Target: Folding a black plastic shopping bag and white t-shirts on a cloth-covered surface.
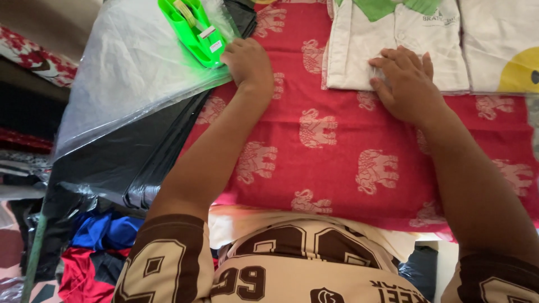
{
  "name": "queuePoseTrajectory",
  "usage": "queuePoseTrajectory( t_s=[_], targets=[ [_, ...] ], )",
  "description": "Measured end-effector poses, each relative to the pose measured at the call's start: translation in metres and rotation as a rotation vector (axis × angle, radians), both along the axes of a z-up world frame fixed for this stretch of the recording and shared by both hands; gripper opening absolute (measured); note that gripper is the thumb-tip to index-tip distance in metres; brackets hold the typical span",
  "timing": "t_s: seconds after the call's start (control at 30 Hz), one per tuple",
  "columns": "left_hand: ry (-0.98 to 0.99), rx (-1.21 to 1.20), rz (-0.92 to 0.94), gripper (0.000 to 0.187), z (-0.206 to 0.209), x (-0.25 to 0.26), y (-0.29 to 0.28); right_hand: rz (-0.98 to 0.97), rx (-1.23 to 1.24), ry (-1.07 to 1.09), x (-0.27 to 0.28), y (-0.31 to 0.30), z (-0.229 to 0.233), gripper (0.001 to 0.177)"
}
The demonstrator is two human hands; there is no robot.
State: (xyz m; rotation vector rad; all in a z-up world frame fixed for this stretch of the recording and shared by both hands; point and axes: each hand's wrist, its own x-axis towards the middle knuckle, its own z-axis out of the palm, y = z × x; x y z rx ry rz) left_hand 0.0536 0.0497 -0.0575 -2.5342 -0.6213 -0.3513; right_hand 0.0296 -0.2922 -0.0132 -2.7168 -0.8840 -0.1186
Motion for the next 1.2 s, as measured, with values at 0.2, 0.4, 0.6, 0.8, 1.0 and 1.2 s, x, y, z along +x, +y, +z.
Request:
queuePoseTrajectory(
  t_s=[0.2, 0.4, 0.6, 0.8, 1.0, 1.2],
  targets=[
    [0.365, -0.051, 0.11, 0.017, 0.039, -0.022, -0.007, -0.016, -0.003, 0.03, 0.0, 0.0, 0.002, 0.049],
    [0.204, -0.186, -0.228, 0.023, 0.006, -0.007, 0.046, -0.003, 0.02, 0.015, 0.0, -0.001, 0.0, 0.048],
    [-0.023, -0.267, -0.378, 0.018, 0.017, -0.039, 0.063, -0.016, -0.021, 0.04, 0.001, 0.001, 0.002, 0.05],
    [-0.053, -0.38, -0.32, 0.017, 0.026, -0.045, 0.068, 0.04, 0.007, -0.115, 0.004, -0.003, -0.01, 0.045],
    [-0.072, -0.386, -0.569, 0.008, 0.046, -0.057, 0.088, 0.165, 0.308, -0.215, -0.02, 0.04, 0.027, 0.015],
    [0.09, -0.387, -0.689, 0.018, 0.075, -0.069, 0.088, 0.453, 0.022, -0.306, -0.015, 0.116, 0.021, 0.02]
  ],
)
